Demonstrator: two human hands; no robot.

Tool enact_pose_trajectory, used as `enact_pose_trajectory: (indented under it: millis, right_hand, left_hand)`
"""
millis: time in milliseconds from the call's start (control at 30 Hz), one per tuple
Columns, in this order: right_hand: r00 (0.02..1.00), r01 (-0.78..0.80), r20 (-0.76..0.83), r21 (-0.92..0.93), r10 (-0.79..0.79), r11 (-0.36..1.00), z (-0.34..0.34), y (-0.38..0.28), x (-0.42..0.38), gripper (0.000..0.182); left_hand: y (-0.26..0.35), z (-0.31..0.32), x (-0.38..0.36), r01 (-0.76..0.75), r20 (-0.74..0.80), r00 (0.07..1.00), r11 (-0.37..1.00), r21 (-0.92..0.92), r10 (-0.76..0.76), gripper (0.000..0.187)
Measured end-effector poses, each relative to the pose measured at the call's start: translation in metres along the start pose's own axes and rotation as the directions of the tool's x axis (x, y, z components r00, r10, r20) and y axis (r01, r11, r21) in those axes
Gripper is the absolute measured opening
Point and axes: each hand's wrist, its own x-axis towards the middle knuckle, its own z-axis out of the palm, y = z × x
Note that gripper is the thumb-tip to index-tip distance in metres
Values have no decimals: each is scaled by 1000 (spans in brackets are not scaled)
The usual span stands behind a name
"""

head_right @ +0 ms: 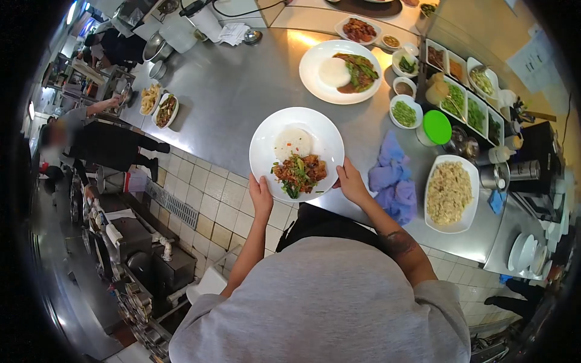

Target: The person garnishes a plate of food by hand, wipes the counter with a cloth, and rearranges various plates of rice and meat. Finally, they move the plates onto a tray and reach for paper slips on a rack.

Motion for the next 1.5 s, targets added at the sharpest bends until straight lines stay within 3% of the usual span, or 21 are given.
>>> enact_pose_trajectory:
  millis: [200, 267, 300, 367, 433, 467, 533, 633, 733, 767, 867, 1067, 1267, 1367, 1500]
  right_hand:
    - [984, 4, -173, -229, -44, 973, -51, -10, -56, 32]
    - [968, -46, -247, -344, -43, 938, -72, -8, -75, 32]
    - [937, 30, -304, -425, -174, 905, -83, 3, -81, 33]
    - [823, 144, -371, -595, -429, 791, -103, 31, -89, 36]
    - [819, 36, -461, -552, -342, 833, -115, 14, -106, 42]
    - [809, -14, -506, -525, -299, 851, -120, 1, -114, 45]
    - [860, 22, -410, -563, -303, 826, -132, -12, -126, 53]
    - [937, 27, -272, -568, -219, 823, -145, -20, -131, 58]
    - [969, -24, -190, -706, -156, 708, -150, -27, -128, 59]
    - [981, -78, -182, -704, -73, 706, -151, -31, -127, 62]
    - [991, 14, -87, -704, -106, 710, -153, -27, -128, 64]
    - [986, 34, -90, -718, -142, 695, -155, -3, -113, 61]
    - [960, -103, -254, -707, -116, 700, -149, -11, -115, 44]
    - [956, -116, -268, -711, -115, 693, -151, -15, -117, 46]
    - [970, -101, -225, -726, -95, 681, -154, -12, -114, 46]
  left_hand:
    - [19, 42, -58, 11, 46, 999, 995, 94, -16, 26]
    - [21, 62, -76, -61, 80, 995, 996, 70, 56, 27]
    - [22, 72, -85, -96, 98, 991, 994, 56, 90, 27]
    - [39, 88, -98, 53, 231, 971, 998, 22, -56, 29]
    - [54, 100, -107, 154, 354, 924, 988, 5, -146, 30]
    - [60, 105, -109, 109, 371, 922, 994, 28, -112, 33]
    - [70, 113, -110, 14, 406, 913, 997, 75, -44, 37]
    - [67, 123, -111, -119, 315, 945, 990, 71, 91, 50]
    - [91, 118, -105, -402, 324, 889, 891, 211, 324, 62]
    - [85, 119, -102, -372, 379, 879, 914, 162, 291, 61]
    - [78, 124, -102, -375, 409, 874, 899, 227, 262, 58]
    - [76, 132, -104, -376, 414, 874, 895, 239, 256, 48]
    - [74, 132, -108, -353, 424, 876, 903, 244, 228, 37]
    - [78, 128, -108, -345, 463, 865, 901, 263, 196, 35]
    - [77, 130, -123, -388, 402, 883, 857, 339, 241, 32]
